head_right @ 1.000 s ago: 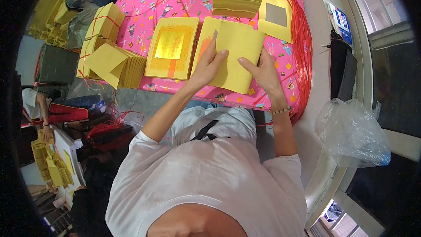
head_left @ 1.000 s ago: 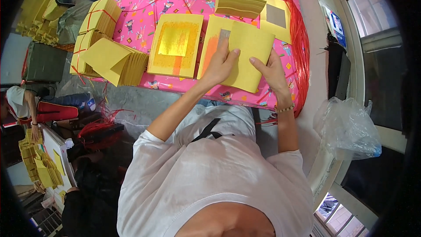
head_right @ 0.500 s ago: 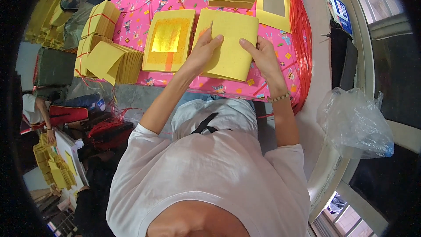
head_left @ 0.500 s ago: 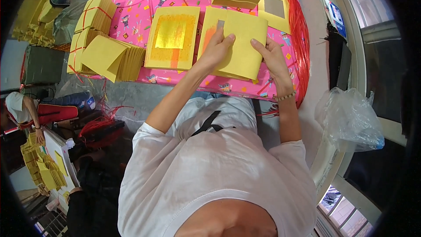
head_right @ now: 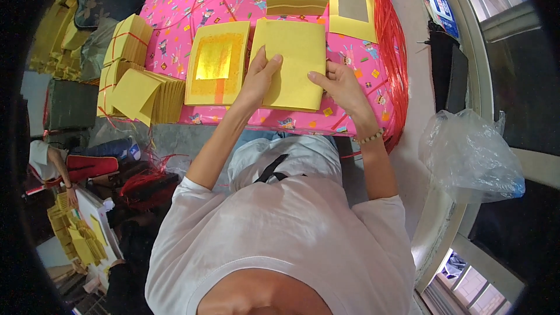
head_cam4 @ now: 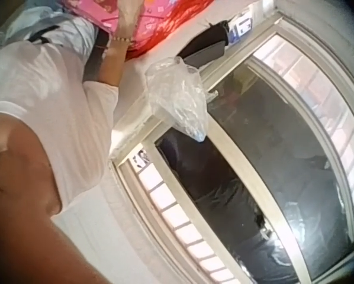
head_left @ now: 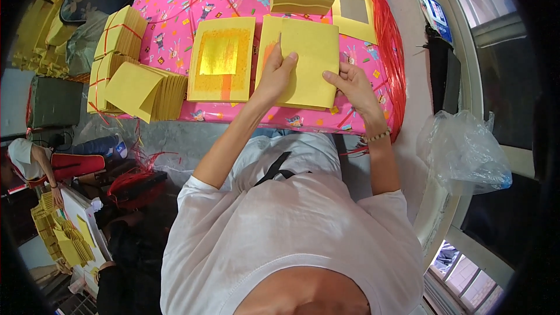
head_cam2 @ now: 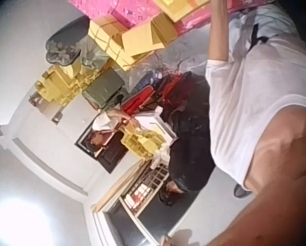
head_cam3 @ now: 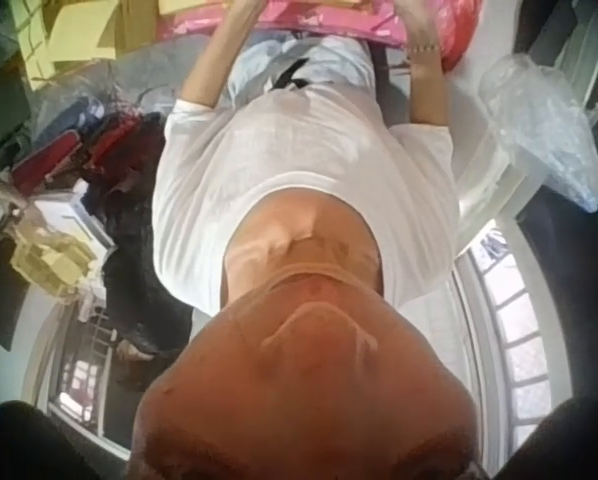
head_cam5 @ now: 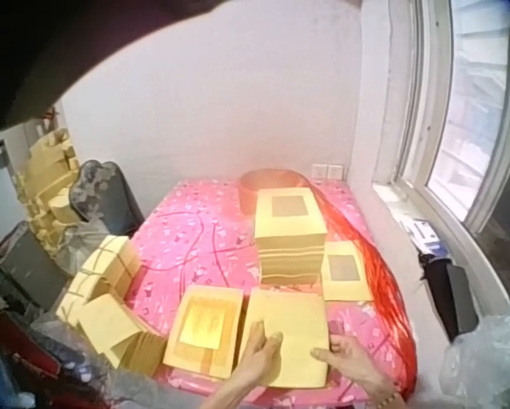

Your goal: Sorting and stacking sheets of joss paper on a table.

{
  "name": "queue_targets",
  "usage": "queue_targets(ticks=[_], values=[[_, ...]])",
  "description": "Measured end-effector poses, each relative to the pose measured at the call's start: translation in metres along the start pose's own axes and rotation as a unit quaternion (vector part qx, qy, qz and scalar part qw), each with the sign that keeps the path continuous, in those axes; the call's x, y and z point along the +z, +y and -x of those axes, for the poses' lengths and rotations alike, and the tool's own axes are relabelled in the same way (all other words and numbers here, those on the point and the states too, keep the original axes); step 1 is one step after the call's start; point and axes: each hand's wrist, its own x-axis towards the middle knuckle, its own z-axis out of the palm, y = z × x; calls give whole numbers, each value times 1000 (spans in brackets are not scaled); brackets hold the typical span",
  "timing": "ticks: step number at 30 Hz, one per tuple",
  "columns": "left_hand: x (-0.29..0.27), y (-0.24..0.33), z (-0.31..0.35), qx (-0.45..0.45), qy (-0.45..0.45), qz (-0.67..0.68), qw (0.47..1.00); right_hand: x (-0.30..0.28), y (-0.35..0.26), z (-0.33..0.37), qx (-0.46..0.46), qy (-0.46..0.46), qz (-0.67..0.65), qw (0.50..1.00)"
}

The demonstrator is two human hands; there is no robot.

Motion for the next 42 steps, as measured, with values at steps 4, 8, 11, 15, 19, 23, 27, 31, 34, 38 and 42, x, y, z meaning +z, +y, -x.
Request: queue_targets(ticks=[4, 8, 11, 15, 19, 23, 27, 31, 34, 38, 42], values=[[0, -2, 4, 14, 17, -6, 1000, 10, -1, 8, -13, -15, -36, 999], [-2, -2, 10, 24, 15, -27, 999, 9, -4, 13, 21, -31, -3, 999], [1, -1, 14, 25, -2, -7, 1000, 8, -4, 9, 4, -10, -39, 999], [3, -5, 20, 46, -8, -5, 999, 2, -1, -4, -36, 54, -50, 997], [4, 3, 26, 14, -6, -7, 1000, 6, -10, 0, -37, 54, -34, 997], [5, 1, 32, -6, -32, -20, 999, -3, -2, -7, -51, 108, -108, 987], [7, 4, 33, -15, -39, -14, 999, 0, -6, -7, -57, 129, -108, 984], [5, -2, 37, -20, -56, -42, 997, -13, -1, -6, -59, 132, -93, 985], [7, 0, 35, -25, -51, -24, 998, -7, -5, 0, -52, 140, -119, 982], [2, 5, 29, -19, -16, -28, 999, 2, -21, 32, 35, 29, 16, 999], [4, 6, 29, -38, -21, -31, 999, 13, 18, 45, -16, 35, -40, 998]])
